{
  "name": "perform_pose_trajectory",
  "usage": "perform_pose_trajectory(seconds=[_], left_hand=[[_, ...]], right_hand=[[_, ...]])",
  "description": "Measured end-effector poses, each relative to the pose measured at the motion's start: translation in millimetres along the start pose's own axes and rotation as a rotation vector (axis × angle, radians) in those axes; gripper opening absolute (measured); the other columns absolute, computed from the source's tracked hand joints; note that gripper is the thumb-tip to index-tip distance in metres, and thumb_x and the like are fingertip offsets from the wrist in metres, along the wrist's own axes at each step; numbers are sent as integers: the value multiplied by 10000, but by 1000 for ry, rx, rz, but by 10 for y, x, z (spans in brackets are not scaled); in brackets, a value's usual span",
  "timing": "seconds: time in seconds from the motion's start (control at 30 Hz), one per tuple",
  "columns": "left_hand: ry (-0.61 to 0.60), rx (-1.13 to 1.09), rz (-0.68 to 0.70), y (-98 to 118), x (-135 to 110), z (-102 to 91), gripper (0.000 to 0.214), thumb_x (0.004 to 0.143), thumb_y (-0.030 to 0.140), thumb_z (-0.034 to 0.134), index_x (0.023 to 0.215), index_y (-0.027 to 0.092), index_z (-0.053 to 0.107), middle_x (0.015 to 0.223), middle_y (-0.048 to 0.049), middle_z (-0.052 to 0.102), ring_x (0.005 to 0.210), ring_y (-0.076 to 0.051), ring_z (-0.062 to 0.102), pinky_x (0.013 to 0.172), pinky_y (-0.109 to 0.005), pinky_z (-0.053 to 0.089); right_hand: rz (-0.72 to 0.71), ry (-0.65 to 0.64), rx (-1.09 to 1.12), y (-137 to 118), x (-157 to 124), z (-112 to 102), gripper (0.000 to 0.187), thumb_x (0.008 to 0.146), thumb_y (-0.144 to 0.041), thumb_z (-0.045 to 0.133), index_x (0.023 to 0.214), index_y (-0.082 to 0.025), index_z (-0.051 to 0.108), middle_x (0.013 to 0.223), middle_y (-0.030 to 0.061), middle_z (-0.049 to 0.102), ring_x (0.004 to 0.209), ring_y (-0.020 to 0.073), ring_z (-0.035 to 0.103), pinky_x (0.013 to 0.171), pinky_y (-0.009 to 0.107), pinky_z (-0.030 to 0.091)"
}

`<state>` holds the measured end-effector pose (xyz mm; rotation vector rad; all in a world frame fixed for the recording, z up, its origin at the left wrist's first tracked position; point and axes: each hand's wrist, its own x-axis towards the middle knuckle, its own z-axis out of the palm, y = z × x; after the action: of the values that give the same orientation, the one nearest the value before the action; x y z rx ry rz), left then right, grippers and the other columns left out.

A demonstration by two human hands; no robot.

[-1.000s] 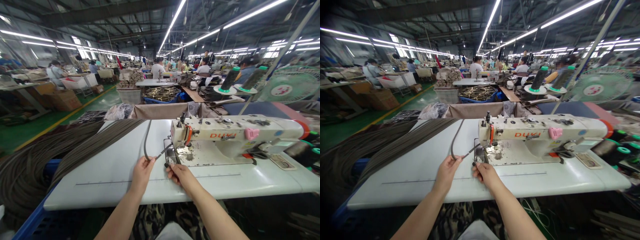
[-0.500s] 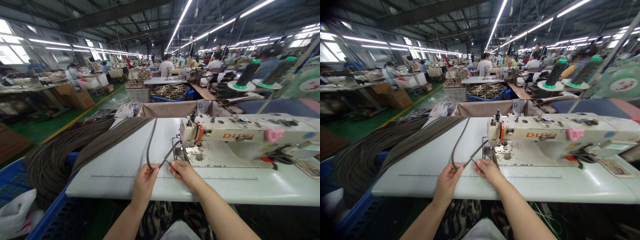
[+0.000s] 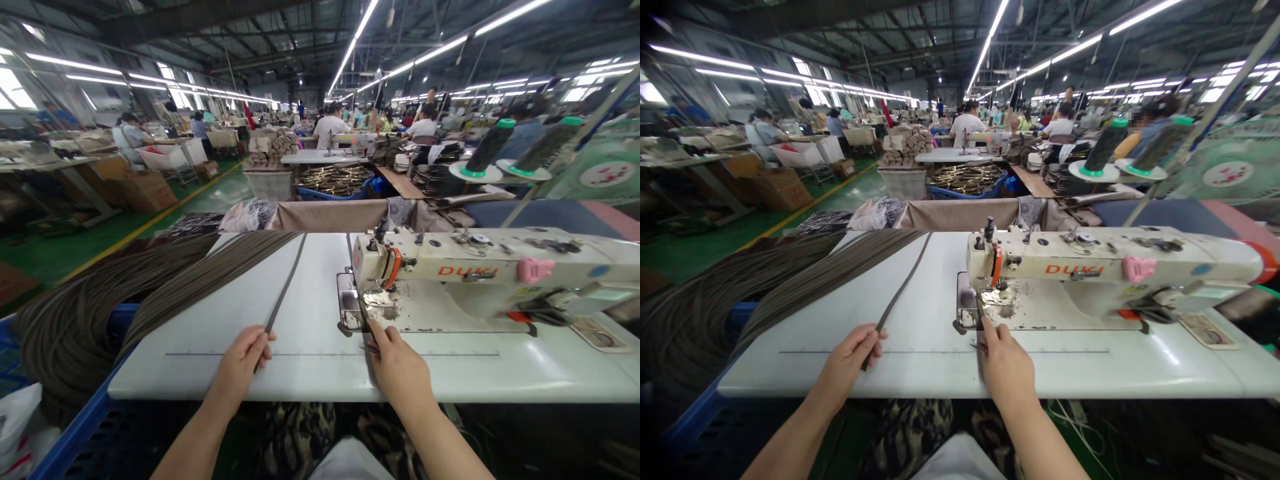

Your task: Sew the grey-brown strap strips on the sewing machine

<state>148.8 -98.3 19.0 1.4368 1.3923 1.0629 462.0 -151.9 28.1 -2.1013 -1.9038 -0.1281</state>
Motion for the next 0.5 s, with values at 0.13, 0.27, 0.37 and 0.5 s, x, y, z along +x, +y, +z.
perform_pose_trajectory(seconds=[0.13,0.27,0.37,0.5], left_hand=[[85,312,-1,-145,168,-432,571,832,656,577,1128,197,741,811,-40,724,604,-192,624,595,-321,528],[212,683,135,-229,330,-1104,444,869,542,508,1068,245,771,1109,-69,764,1018,-279,699,920,-381,538],[338,932,134,-265,378,-1744,442,890,465,432,1067,231,763,1116,-92,755,1062,-297,682,963,-406,516],[440,1183,-135,-353,246,-2486,354,835,350,428,890,241,761,888,-59,773,884,-275,698,832,-380,543]], right_hand=[[-45,-89,-66,77,-105,87,489,967,-207,459,1447,-220,553,970,78,756,600,189,676,508,288,432],[-94,-63,-55,103,-133,124,469,969,-209,458,1422,-205,581,949,84,774,620,191,708,514,274,471],[-98,-25,-37,141,-131,164,457,990,-250,454,1428,-206,577,1000,85,783,613,198,718,507,291,497],[-121,0,-54,199,-126,256,456,1011,-287,430,1429,-181,577,1036,89,787,647,222,742,524,322,538]])
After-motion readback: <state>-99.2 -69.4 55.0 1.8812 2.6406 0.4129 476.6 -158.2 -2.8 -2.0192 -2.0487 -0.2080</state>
